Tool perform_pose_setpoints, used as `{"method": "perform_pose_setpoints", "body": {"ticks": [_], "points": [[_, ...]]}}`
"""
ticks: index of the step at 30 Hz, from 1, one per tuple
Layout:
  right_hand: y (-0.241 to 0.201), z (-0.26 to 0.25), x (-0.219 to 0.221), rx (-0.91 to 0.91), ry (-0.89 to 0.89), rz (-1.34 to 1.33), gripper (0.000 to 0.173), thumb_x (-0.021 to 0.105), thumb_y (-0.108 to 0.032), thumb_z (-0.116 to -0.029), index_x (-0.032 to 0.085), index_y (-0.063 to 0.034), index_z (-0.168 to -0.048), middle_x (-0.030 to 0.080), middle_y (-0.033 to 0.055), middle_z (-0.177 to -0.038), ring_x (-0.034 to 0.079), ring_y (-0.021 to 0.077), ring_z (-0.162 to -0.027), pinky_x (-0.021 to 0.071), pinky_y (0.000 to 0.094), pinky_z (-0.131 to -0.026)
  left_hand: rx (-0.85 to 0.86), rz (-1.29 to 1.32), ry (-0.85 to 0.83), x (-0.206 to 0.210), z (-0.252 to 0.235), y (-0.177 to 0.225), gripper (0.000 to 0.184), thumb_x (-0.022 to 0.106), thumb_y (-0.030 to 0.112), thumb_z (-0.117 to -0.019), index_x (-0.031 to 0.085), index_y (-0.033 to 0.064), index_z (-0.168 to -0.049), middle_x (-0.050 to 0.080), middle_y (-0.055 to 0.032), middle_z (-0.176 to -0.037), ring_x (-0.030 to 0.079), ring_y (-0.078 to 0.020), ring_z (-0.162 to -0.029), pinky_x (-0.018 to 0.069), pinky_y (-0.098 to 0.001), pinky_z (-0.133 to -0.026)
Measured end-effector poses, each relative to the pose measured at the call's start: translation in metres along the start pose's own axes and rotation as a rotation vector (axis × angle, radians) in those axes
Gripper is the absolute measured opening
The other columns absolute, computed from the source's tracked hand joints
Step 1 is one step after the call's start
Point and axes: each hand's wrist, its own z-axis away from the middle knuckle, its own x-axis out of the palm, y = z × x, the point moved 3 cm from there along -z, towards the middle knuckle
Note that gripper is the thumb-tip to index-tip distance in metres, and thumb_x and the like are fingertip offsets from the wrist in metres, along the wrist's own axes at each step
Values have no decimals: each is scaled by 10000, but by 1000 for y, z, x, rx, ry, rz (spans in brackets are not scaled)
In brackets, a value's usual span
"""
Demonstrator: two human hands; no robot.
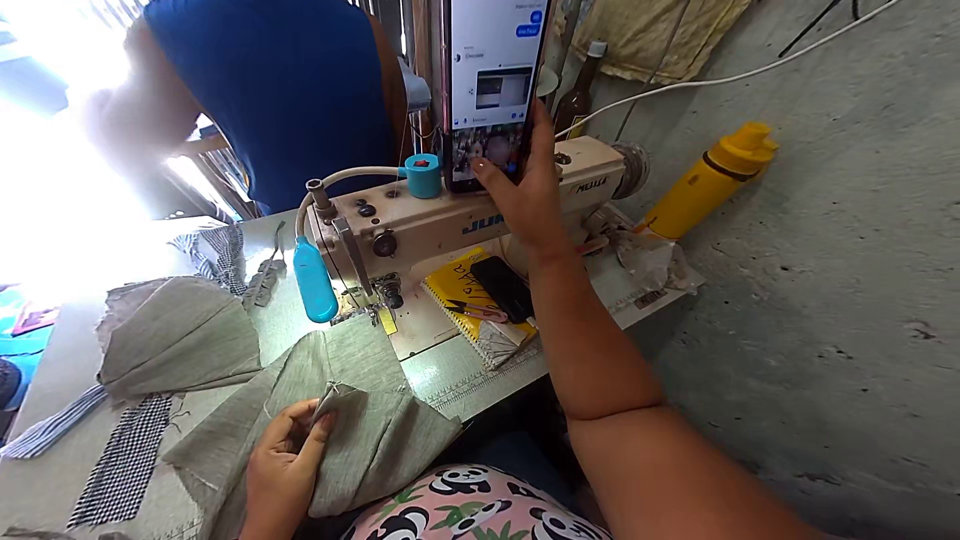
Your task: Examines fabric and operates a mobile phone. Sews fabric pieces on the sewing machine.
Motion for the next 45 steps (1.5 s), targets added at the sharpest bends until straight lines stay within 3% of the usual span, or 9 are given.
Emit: {"method": "perform_pose_setpoints", "body": {"ticks": [10, 15, 17, 21, 26, 31, 35, 40, 45], "points": [[-1, 0, 8, 29, 113, 112, 894, 780, -322, -859, 319, 22, -1544, 496, 192, -1470, 546, 212, -1308, 487, 375, -1068, 8, 14, -1, 0, 0, -1, 208, 703, 157, -902, 671, 47, -1076, 690, 104, -900, 631, 74, -769, 540, -105, -719], [-3, 1, 11, 6, 151, 188, 981, 823, -403, -800, 334, 30, -1531, 501, 201, -1468, 545, 232, -1309, 486, 400, -1062, 3, 19, 2, 0, -1, -1, 206, 708, 156, -900, 671, 55, -1076, 692, 107, -898, 636, 72, -768, 546, -109, -715], [-1, 0, 8, 4, 108, 139, 964, 813, -362, -823, 308, 39, -1541, 482, 209, -1483, 534, 226, -1322, 476, 383, -1075, 6, 20, 4, 0, -1, -1, 210, 711, 157, -897, 671, 54, -1075, 693, 105, -899, 636, 71, -768, 547, -109, -713], [-2, -1, -5, 14, -59, -157, 784, 693, -120, -928, 254, 67, -1550, 480, 188, -1465, 556, 158, -1295, 507, 293, -1056, 7, 13, 5, 0, 0, 0, 221, 714, 171, -904, 671, 50, -1084, 696, 103, -909, 639, 71, -774, 550, -112, -722], [-3, -3, -6, 57, -32, -194, 699, 672, -71, -943, 309, 66, -1525, 539, 175, -1397, 605, 152, -1226, 540, 284, -1011, 9, 4, 2, 0, 0, 1, 229, 712, 175, -904, 670, 45, -1087, 695, 103, -905, 638, 77, -781, 548, -111, -728], [-4, 1, 5, 34, 73, 23, 922, 799, -314, -851, 296, 33, -1542, 508, 187, -1446, 562, 181, -1284, 508, 344, -1049, 9, 2, 7, 0, 0, 1, 230, 716, 176, -902, 670, 46, -1086, 692, 106, -907, 634, 82, -782, 544, -103, -727], [-3, 1, 11, 40, 143, 158, 964, 825, -383, -805, 332, 18, -1530, 530, 184, -1434, 574, 209, -1267, 507, 390, -1033, 11, 2, 7, 0, 0, 1, 217, 709, 171, -902, 674, 47, -1077, 691, 101, -914, 632, 81, -788, 541, -103, -731], [-2, -2, 1, 34, 23, -59, 854, 769, -200, -876, 290, 52, -1536, 507, 188, -1430, 566, 163, -1278, 513, 301, -1048, 6, 8, 12, 0, 1, -1, 216, 707, 163, -901, 672, 45, -1078, 693, 96, -909, 637, 71, -785, 545, -107, -730], [-3, -2, -6, 78, -75, -156, 843, 755, -130, -896, 253, 43, -1550, 487, 187, -1453, 576, 177, -1278, 536, 312, -1037, 16, 15, 7, 0, 0, 1, 210, 710, 149, -899, 672, 55, -1083, 690, 107, -909, 632, 74, -775, 542, -105, -726]]}}
